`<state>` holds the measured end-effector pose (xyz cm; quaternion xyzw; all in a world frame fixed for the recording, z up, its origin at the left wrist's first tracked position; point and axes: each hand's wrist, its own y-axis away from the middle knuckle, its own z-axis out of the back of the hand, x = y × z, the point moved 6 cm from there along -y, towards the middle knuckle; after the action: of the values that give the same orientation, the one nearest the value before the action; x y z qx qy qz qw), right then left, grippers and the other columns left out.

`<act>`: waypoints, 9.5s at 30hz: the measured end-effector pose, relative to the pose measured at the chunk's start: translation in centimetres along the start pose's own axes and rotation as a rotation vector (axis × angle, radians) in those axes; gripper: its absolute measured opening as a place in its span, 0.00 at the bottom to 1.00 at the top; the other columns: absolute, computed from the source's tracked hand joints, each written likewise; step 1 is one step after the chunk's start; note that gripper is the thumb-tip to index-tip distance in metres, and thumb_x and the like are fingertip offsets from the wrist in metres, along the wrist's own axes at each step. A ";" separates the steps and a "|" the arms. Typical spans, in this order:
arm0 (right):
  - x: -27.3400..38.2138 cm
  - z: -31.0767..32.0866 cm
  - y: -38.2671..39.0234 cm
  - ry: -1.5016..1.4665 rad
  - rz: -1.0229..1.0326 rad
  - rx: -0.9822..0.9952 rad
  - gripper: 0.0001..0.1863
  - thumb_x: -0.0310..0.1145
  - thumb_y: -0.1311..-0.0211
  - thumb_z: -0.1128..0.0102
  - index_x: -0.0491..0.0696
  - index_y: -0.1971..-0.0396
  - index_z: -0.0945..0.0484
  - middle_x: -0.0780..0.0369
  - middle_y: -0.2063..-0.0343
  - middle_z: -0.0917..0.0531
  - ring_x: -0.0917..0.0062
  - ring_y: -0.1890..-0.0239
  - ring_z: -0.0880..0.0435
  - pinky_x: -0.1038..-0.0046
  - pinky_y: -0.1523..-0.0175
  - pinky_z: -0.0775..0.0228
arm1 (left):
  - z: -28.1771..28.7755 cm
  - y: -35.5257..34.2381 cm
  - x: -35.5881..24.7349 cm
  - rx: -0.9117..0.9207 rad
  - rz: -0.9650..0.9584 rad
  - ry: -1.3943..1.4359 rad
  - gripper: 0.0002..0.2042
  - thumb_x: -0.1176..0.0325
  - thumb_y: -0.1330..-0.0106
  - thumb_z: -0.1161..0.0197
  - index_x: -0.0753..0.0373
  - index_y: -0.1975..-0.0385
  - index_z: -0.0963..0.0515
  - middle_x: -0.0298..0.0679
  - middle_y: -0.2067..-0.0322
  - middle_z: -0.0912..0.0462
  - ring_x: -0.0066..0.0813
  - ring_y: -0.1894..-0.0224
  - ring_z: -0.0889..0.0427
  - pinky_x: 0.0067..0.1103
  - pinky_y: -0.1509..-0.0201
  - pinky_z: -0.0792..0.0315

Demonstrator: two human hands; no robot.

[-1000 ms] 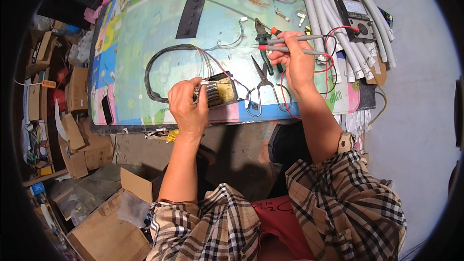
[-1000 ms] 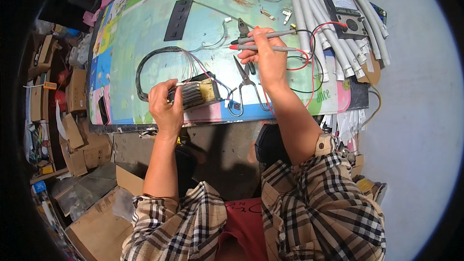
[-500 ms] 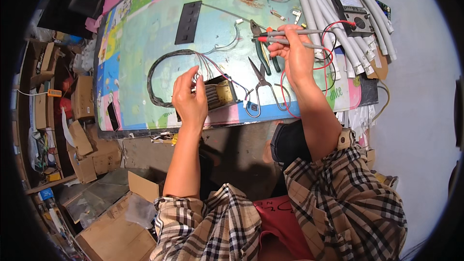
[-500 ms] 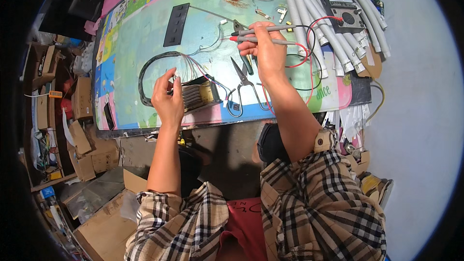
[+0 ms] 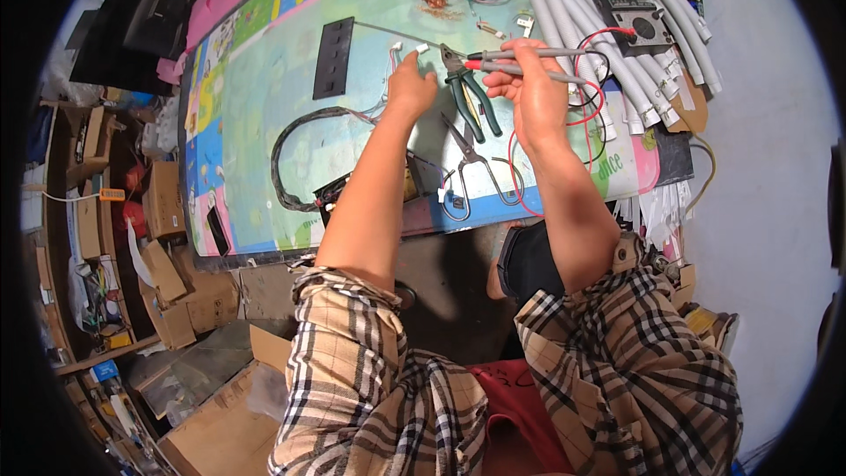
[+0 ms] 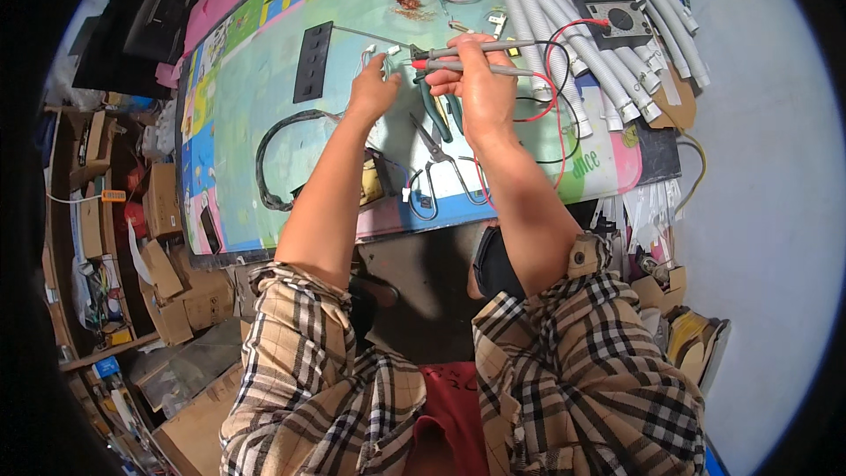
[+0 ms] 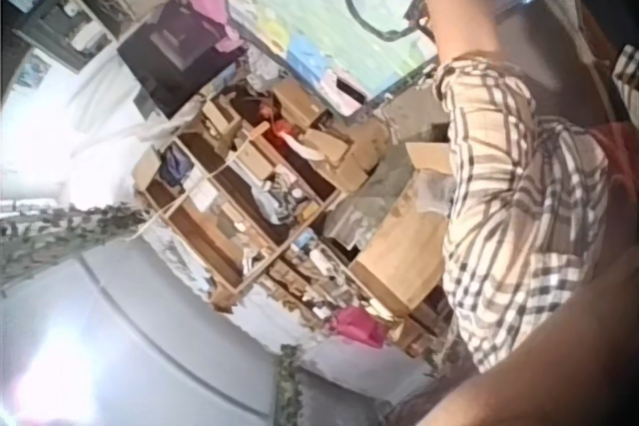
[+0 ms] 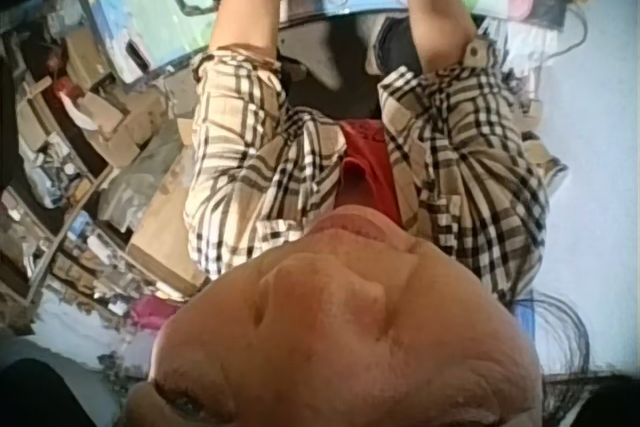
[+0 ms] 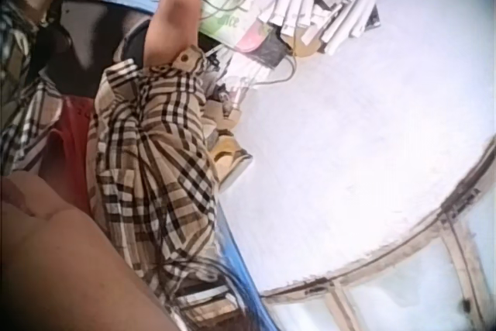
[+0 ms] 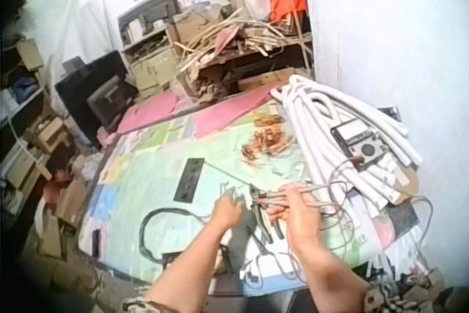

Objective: The person uses a multimeter to test connections on a small electronic device, then places a black cover over it and secures it. The person handles wires, a multimeter, and the device casing during the process.

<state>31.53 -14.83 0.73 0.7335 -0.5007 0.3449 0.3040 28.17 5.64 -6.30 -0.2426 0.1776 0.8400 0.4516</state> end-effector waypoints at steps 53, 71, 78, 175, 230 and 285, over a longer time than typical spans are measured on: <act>-2.1 -4.4 3.4 0.275 0.168 0.363 0.10 0.32 0.34 0.48 0.41 0.64 0.23 0.61 0.78 0.18 0.82 0.76 0.17 0.80 0.71 0.25 | 3.4 6.7 2.5 0.351 0.198 1.695 0.09 0.72 0.38 0.37 0.67 0.61 0.24 0.38 0.70 0.22 0.25 0.71 0.25 0.28 0.57 0.25; -2.2 -4.3 3.5 0.351 0.158 0.349 0.11 0.35 0.34 0.49 0.41 0.65 0.24 0.61 0.80 0.20 0.80 0.78 0.17 0.79 0.73 0.26 | 3.8 6.9 2.7 0.353 0.204 1.626 0.10 0.74 0.39 0.39 0.70 0.59 0.25 0.38 0.73 0.22 0.27 0.71 0.24 0.30 0.56 0.24; -2.1 -4.4 3.5 0.357 0.171 0.352 0.11 0.34 0.33 0.49 0.42 0.65 0.24 0.62 0.81 0.20 0.81 0.78 0.17 0.79 0.73 0.26 | 3.9 7.0 2.7 0.345 0.232 1.619 0.10 0.74 0.38 0.38 0.70 0.59 0.26 0.38 0.73 0.22 0.26 0.71 0.24 0.30 0.56 0.23; -0.5 -0.7 0.1 0.130 0.110 0.113 0.13 0.36 0.32 0.51 0.38 0.64 0.28 0.54 0.72 0.21 0.75 0.77 0.18 0.78 0.74 0.23 | -4.5 18.9 4.1 0.361 0.636 1.245 0.07 0.65 0.36 0.38 0.63 0.68 0.21 0.30 0.81 0.27 0.18 0.83 0.33 0.17 0.81 0.39; -9.5 -10.5 9.3 0.866 -0.104 0.589 0.12 0.35 0.34 0.47 0.42 0.64 0.21 0.62 0.78 0.19 0.84 0.76 0.20 0.83 0.70 0.29 | 10.8 26.5 18.6 -0.289 0.772 0.997 0.20 0.68 0.38 0.41 0.73 0.49 0.28 0.46 0.55 0.21 0.32 0.52 0.25 0.23 0.45 0.35; -6.8 -8.5 10.8 0.899 0.273 0.770 0.08 0.32 0.37 0.51 0.43 0.65 0.30 0.50 0.68 0.26 0.54 0.64 0.25 0.58 0.59 0.34 | 12.1 27.1 14.5 -0.243 0.642 0.858 0.18 0.57 0.37 0.40 0.56 0.50 0.24 0.29 0.53 0.22 0.20 0.51 0.28 0.22 0.47 0.41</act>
<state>17.85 -7.96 1.21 0.5024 -0.2523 0.8130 0.1514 -4.63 7.30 -2.52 -0.5473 0.3127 0.7758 0.0283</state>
